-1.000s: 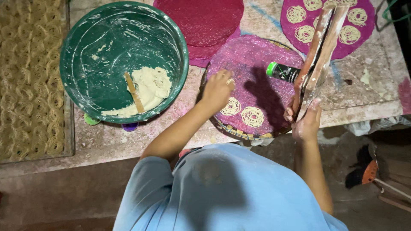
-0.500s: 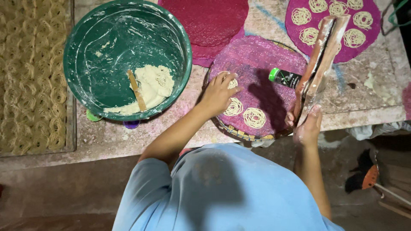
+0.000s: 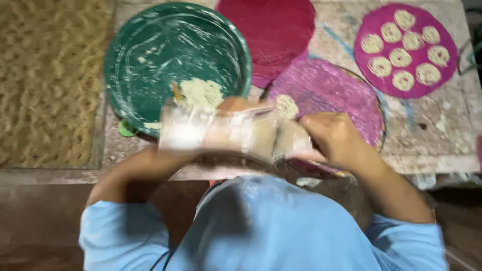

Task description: The person uses a manual noodle press to extrude dough into thin strands, forming small circular nests on a pink mat. The person repeatedly scoops dough from a green basin, presses it through the tool, and arranges the resulting noodles on the mat.

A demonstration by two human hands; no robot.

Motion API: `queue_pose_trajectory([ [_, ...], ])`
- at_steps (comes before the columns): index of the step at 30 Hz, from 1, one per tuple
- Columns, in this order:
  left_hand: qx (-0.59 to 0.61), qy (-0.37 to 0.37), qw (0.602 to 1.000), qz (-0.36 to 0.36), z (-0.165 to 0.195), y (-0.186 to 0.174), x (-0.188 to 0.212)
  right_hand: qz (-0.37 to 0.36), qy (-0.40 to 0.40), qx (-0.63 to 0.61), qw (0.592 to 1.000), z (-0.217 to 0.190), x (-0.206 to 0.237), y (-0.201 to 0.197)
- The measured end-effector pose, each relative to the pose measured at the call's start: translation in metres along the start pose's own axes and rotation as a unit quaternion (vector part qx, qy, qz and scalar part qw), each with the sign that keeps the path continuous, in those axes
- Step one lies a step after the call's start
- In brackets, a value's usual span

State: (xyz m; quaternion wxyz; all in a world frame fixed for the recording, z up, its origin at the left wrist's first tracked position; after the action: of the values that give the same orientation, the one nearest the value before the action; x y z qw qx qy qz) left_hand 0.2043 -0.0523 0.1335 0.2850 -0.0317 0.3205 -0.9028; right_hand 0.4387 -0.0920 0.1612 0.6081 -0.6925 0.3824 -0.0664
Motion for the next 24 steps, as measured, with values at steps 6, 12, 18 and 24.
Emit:
queue_pose_trajectory([
  [6, 0.038, -0.044, 0.99, -0.129, 0.02, -0.027, 0.079, -0.145, -0.264, -0.051, 0.952, -0.052, -0.116, -0.004],
  [12, -0.004, -0.2, 0.974, -0.109, -0.036, -0.049, 0.149, -0.305, -0.168, -0.321, 0.881, -0.072, -0.146, 0.048],
  [18, 0.435, -0.236, 0.866, 0.07, -0.175, -0.117, 0.253, -0.075, -0.219, -0.029, 0.972, -0.032, -0.159, 0.05],
  [24, 0.59, -0.351, 0.726, 0.046, -0.215, -0.059, 0.252, 0.113, -0.302, 0.35, 0.879, -0.012, -0.202, 0.058],
])
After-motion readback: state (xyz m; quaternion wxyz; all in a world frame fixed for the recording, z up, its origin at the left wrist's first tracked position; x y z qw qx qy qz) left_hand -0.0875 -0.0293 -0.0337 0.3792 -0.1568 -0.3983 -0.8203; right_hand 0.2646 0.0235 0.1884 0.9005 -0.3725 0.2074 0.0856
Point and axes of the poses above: each hand's wrist, its own x-axis away from the middle knuckle, its own y-axis out of the palm, z = x × y, the point moved 3 cm from there along -x, towards the middle knuckle, and after that the axes turned 11 degrees about x, right-handed, at the moved point
